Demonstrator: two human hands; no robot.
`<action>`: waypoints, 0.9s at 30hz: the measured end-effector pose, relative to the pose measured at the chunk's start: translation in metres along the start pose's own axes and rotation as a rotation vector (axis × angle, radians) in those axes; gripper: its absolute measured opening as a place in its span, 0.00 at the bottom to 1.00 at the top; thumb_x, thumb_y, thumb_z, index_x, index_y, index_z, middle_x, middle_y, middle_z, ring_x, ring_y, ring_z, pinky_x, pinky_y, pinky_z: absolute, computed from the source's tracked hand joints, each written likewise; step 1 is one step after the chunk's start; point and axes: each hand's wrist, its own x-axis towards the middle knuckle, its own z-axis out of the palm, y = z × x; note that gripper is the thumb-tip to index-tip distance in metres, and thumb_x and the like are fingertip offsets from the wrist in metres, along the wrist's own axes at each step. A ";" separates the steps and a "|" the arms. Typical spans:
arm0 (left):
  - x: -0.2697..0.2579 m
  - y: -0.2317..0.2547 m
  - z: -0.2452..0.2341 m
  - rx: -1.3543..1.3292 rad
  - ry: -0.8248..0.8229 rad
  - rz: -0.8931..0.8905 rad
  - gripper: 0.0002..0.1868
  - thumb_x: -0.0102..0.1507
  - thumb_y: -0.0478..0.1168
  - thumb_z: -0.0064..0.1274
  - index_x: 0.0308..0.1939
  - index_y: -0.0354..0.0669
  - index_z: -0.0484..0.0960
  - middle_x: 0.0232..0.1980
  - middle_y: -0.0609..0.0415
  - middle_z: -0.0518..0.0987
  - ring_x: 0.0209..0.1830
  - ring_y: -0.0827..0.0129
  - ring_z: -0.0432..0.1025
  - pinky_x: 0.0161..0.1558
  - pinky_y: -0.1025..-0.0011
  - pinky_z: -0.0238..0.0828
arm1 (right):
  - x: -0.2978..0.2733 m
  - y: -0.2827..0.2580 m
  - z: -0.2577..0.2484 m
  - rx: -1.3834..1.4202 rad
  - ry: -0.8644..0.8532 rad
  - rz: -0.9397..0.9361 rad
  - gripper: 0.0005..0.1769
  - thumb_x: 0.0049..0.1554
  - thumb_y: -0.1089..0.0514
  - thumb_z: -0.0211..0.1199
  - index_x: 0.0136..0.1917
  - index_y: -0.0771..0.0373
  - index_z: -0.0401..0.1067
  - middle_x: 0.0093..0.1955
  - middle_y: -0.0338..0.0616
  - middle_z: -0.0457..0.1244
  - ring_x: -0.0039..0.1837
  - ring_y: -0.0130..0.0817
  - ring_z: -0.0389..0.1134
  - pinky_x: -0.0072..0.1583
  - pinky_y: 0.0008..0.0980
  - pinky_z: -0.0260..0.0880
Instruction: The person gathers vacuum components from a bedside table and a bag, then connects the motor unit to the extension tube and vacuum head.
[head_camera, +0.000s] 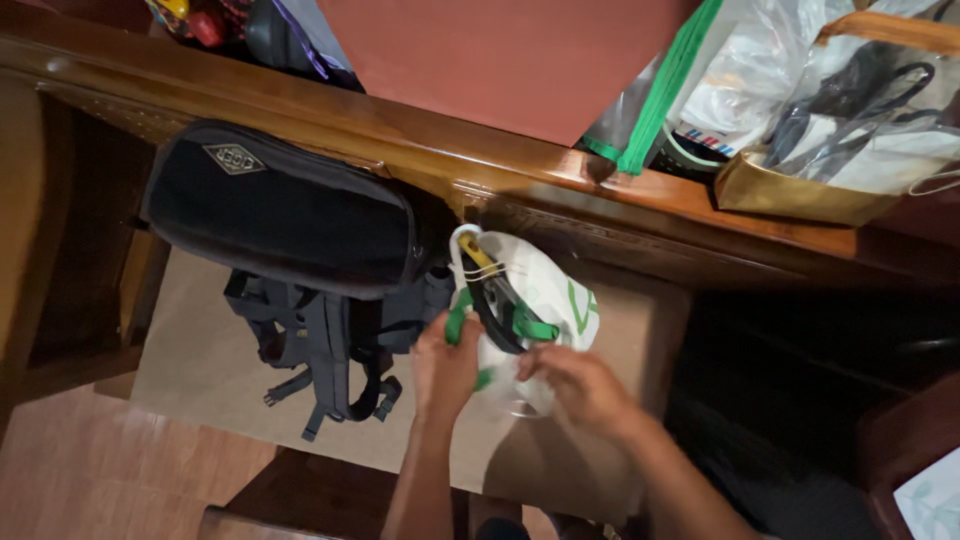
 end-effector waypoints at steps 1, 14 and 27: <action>-0.004 0.005 -0.003 -0.056 -0.017 0.077 0.13 0.64 0.47 0.55 0.33 0.40 0.82 0.27 0.48 0.80 0.27 0.63 0.75 0.34 0.62 0.70 | 0.000 0.000 0.009 -0.152 -0.047 -0.107 0.09 0.64 0.64 0.57 0.56 0.66 0.74 0.50 0.45 0.70 0.55 0.38 0.72 0.59 0.38 0.73; -0.038 -0.002 -0.024 -0.242 -0.075 0.060 0.19 0.72 0.48 0.44 0.31 0.43 0.77 0.29 0.54 0.75 0.29 0.70 0.68 0.34 0.69 0.65 | -0.030 0.252 0.027 -0.432 -0.182 0.609 0.14 0.62 0.56 0.56 0.54 0.67 0.76 0.46 0.52 0.64 0.48 0.46 0.66 0.54 0.41 0.71; -0.091 0.010 -0.017 -0.618 -0.172 -0.165 0.16 0.69 0.44 0.46 0.28 0.41 0.75 0.27 0.54 0.83 0.11 0.85 0.47 0.14 0.80 0.38 | 0.014 0.142 -0.069 -0.566 -0.008 1.035 0.27 0.53 0.44 0.63 0.56 0.67 0.79 0.59 0.58 0.70 0.60 0.50 0.73 0.63 0.44 0.70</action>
